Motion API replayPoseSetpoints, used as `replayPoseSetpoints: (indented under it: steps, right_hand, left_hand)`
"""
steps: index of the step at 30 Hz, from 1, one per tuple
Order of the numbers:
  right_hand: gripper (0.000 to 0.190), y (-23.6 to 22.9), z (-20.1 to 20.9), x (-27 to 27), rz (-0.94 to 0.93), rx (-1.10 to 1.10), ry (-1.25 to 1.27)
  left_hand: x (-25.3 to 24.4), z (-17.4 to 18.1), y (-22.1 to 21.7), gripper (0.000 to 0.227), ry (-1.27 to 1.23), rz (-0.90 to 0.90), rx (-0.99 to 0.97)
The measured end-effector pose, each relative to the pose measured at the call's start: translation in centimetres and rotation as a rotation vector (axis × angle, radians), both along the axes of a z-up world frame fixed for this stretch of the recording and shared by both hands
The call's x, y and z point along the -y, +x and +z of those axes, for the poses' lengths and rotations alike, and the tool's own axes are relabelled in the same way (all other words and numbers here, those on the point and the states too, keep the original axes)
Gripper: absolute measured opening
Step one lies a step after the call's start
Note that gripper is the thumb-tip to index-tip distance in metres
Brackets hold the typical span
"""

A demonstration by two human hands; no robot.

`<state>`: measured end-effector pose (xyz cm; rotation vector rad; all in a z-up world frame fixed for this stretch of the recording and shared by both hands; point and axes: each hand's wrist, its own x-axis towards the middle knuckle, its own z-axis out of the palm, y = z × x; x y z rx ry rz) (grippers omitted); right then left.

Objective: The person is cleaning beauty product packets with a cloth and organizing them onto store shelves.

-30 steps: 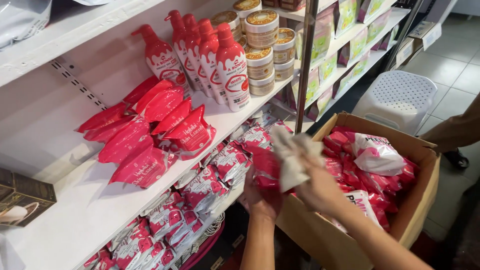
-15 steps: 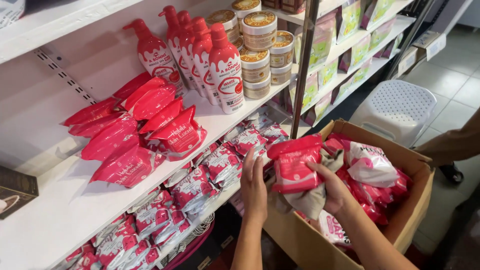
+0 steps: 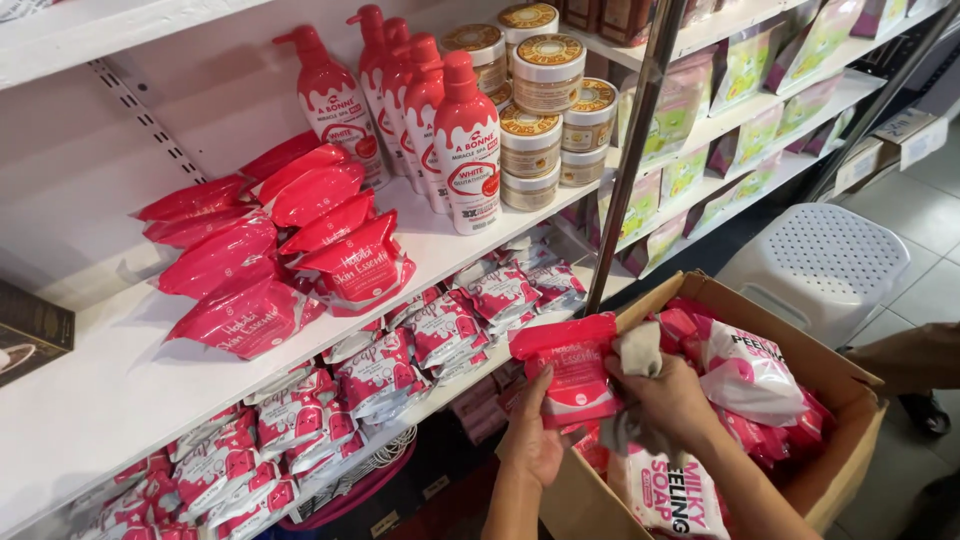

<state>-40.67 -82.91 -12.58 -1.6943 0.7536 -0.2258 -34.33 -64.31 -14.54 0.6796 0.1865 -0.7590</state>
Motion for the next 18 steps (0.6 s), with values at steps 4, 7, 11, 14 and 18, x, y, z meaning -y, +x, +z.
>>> replayPoseSetpoints:
  steps: [4, 7, 11, 14, 18]
  right_hand:
    - [0.028, -0.1, 2.9, 0.5, -0.015, -0.059, -0.156]
    - [0.027, -0.8, 5.7, -1.1, -0.055, 0.041, -0.428]
    - [0.075, -0.4, 5.6, -8.6, 0.105, 0.298, -0.493]
    - [0.109, 0.6, 5.3, -12.5, 0.416, -0.229, -1.103]
    - [0.092, 1.8, 9.1, -11.9, 0.403, -0.442, -1.008]
  left_hand:
    - [0.2, -0.1, 0.6, 0.053, 0.036, -0.033, -0.086]
    - [-0.1, 1.5, 0.7, 0.062, 0.100, -0.019, -0.046]
    - [1.0, -0.6, 0.1, 0.061, 0.029, -0.029, 0.007]
    - [2.5, -0.6, 0.3, 0.059, 0.062, -0.004, 0.019]
    - [2.7, -1.1, -0.5, 0.057, 0.167, 0.064, 0.003]
